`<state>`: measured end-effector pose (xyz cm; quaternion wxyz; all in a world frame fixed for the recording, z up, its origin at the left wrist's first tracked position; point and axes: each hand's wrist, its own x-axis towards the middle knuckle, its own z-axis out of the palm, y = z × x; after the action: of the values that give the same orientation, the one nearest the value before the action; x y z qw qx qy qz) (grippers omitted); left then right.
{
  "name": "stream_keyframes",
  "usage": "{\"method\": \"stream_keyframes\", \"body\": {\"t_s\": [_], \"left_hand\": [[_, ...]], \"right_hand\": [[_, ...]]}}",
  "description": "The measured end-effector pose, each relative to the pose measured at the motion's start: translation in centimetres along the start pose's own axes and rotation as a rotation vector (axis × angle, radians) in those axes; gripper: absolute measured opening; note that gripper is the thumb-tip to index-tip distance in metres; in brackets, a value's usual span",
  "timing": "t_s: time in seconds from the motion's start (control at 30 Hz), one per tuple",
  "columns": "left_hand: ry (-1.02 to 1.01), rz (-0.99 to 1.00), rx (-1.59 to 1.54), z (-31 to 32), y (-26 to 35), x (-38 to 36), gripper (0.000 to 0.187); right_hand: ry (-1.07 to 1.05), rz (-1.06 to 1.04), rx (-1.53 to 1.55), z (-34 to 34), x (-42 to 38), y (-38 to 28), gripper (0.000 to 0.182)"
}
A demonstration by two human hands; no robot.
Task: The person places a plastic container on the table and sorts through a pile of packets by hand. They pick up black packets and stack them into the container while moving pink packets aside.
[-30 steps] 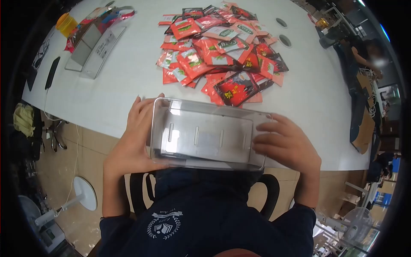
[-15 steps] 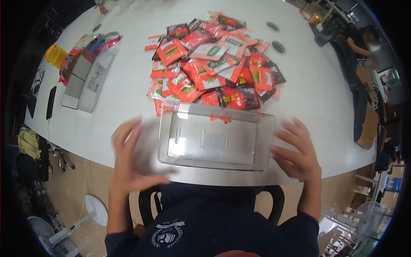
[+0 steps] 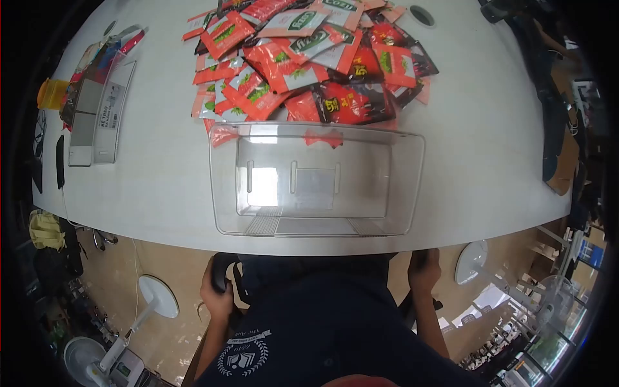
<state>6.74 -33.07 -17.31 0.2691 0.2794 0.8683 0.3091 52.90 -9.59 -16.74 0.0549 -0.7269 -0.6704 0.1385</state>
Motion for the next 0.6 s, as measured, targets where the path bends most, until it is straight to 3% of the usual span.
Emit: {"method": "stream_keyframes", "body": {"t_s": [0.07, 0.17, 0.33, 0.6], "left_hand": [[-0.007, -0.021, -0.154, -0.4, -1.5, 0.0, 0.075], [0.038, -0.008, -0.093, -0.7, -1.5, -1.6, 0.077], [0.085, -0.031, -0.082, -0.4, -0.4, -1.4, 0.076], [0.103, 0.033, 0.013, -0.5, 1.1, -3.0, 0.065]], "right_hand": [[0.045, -0.011, -0.020, 0.0, -0.2, 0.2, 0.035], [0.111, -0.081, 0.023, 0.1, -0.2, 0.9, 0.033], [0.063, 0.000, -0.009, -0.5, -0.8, 1.0, 0.047], [0.114, -0.144, 0.171, 0.4, 0.2, 1.0, 0.042]]}}
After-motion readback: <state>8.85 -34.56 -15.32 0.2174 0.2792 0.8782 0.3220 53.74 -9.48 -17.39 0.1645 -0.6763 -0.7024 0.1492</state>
